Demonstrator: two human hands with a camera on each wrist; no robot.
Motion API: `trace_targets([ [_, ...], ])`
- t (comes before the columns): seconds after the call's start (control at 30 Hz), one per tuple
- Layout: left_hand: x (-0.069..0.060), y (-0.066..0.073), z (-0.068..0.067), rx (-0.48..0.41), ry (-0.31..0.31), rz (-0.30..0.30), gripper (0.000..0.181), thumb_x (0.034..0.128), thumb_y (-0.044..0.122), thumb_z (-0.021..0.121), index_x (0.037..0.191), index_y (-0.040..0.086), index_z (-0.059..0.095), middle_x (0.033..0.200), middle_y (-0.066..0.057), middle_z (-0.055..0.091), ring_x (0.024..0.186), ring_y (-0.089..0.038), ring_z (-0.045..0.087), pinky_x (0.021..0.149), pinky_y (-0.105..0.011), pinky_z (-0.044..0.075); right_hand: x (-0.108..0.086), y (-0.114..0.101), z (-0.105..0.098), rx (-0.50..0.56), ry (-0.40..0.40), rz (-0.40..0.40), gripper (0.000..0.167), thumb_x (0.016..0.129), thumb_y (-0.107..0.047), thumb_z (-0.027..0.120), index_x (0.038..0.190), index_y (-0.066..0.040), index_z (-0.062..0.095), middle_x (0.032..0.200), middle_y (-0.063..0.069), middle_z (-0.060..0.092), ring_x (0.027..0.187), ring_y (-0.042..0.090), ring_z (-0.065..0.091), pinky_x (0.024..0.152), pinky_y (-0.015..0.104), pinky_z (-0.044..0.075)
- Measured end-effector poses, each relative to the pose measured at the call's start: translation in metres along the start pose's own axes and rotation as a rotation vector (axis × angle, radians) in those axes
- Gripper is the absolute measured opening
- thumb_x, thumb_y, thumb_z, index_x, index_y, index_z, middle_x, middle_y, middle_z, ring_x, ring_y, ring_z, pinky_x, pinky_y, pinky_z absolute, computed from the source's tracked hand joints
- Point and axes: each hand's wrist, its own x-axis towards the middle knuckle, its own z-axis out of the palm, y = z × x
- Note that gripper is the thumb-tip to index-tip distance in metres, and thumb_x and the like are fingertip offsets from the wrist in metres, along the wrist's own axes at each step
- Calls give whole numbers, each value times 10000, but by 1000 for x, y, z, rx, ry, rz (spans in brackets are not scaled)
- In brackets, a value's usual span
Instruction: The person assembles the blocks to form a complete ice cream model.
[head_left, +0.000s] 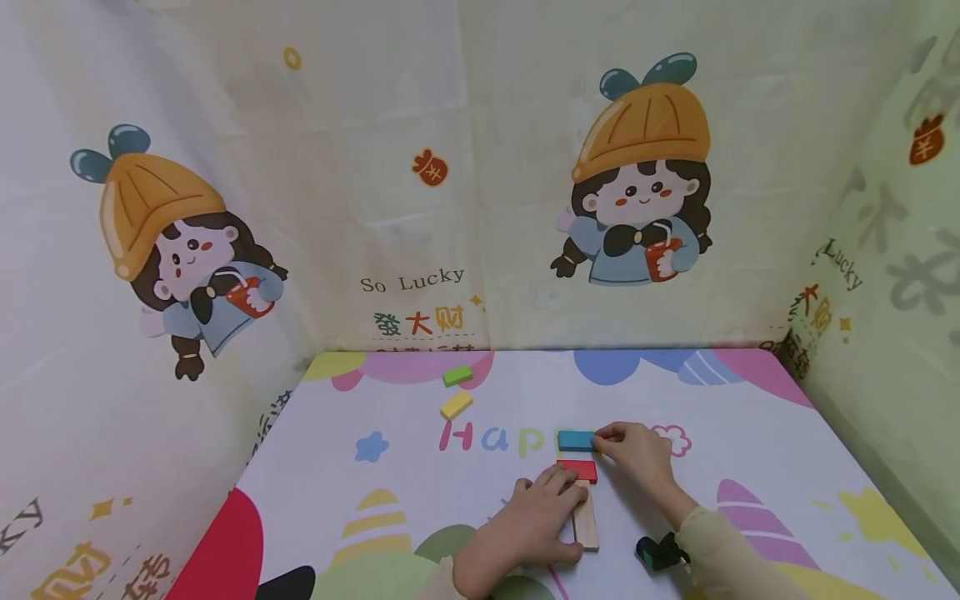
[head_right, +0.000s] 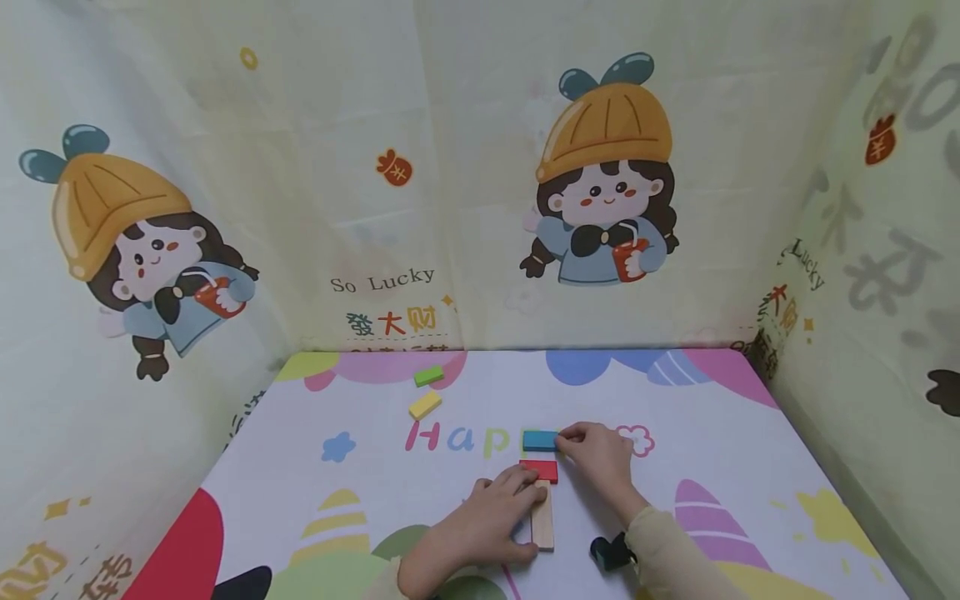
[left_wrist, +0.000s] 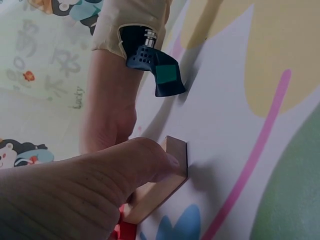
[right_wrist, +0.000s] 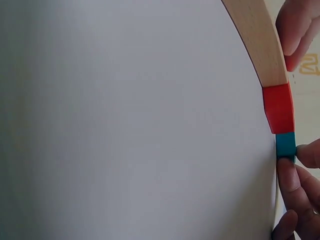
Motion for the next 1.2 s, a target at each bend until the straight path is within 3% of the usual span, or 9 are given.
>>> trace_targets([
  [0.2, -1, -1, 0, 20, 18, 10, 638, 865, 541, 760, 1429, 326, 551, 1500, 92, 468, 1417, -128, 378, 952, -508, 493, -6, -3, 0, -4, -6, -6, 246, 898, -322, 767, 997, -101, 807, 971, 81, 788, 928, 300, 677, 834, 520, 371],
  [0.47, -1, -1, 1, 16, 21, 5, 646, 868, 548, 754, 1439, 326, 549, 1512, 94, 466, 1420, -129, 378, 947, -509, 488, -14, -7, -1, -15, -30, -4, 245, 891, -340, 775, 986, -115, 796, 763, -36, 734, 559, 116, 556, 700, 377, 394],
  [0.77, -1, -2, 2, 14, 24, 14, 643, 871, 548, 754, 1437, 327, 542, 1515, 98, 455, 1418, -121, 367, 943, -499, 489, -20, -7, 0, 21, -17, -17, 228, 870, -318, 791, 962, -109, 795, 814, 10, 771, 547, 106, 577, 620, 321, 418],
  [0.87, -2, -3, 2, 5, 29, 15, 648, 873, 546, 755, 1444, 330, 536, 1526, 95, 450, 1438, -121, 366, 953, -510, 486, -21, -8, -1, 36, -1, -30, 246, 887, -315, 776, 1027, -114, 782, 884, 14, 776, 657, 113, 641, 653, 315, 440],
  [1.0, -4, -7, 3, -46, 44, 6, 650, 883, 523, 755, 1460, 325, 533, 1556, 87, 442, 1465, -114, 367, 967, -500, 476, -23, -9, -4, 73, 2, -61, 293, 906, -279, 762, 1147, -114, 737, 1052, 44, 758, 797, 134, 660, 662, 289, 470],
  [1.2, -4, -19, 3, -134, 94, -19, 627, 920, 454, 728, 1483, 277, 516, 1554, 55, 466, 1431, -136, 436, 1001, -469, 506, -32, -13, -10, 91, -53, -138, 309, 863, -183, 807, 1158, -147, 726, 1148, 45, 705, 731, 110, 561, 592, 244, 470],
])
